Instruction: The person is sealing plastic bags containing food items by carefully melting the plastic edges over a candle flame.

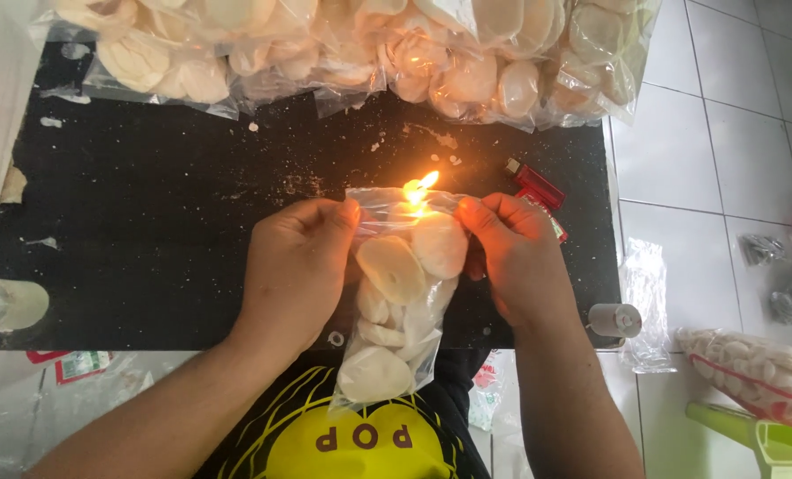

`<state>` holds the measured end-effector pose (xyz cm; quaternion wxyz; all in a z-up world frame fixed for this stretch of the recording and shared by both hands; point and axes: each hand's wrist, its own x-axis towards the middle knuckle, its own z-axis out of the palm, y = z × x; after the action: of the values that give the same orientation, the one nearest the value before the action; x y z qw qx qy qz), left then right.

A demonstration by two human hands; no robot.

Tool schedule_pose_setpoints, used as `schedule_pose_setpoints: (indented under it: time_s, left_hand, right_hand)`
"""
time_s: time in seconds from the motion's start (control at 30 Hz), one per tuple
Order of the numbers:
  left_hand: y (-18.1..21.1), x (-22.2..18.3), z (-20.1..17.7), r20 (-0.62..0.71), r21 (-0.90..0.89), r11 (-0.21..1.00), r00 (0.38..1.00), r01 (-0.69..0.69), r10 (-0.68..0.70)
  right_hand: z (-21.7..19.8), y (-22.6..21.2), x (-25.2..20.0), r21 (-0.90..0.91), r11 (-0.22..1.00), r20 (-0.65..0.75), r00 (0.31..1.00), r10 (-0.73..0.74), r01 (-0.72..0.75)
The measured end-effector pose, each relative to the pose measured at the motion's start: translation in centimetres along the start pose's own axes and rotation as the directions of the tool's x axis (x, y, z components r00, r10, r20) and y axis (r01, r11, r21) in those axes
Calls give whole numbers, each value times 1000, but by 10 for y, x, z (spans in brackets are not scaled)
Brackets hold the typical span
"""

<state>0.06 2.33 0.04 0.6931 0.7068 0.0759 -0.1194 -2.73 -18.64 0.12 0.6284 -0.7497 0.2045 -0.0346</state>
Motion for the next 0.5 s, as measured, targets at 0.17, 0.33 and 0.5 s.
schedule_pose_setpoints:
  time_s: [0.17,0.33,0.5]
  left_hand:
    - [1,-6,-11,-26,15,1000,1000,15,-14]
    - [-4,-10,-23,-51,-13,1000,999,-2,1]
    - [-4,-18,-28,-61,22,995,994,-94,95]
  right_hand:
    - [8,-6,-2,-49,998,41,999,-26,28]
    - [15,-18,-5,-189,981,69,997,-24,37]
    - [26,-30,-10,-233,972,104,995,-2,27]
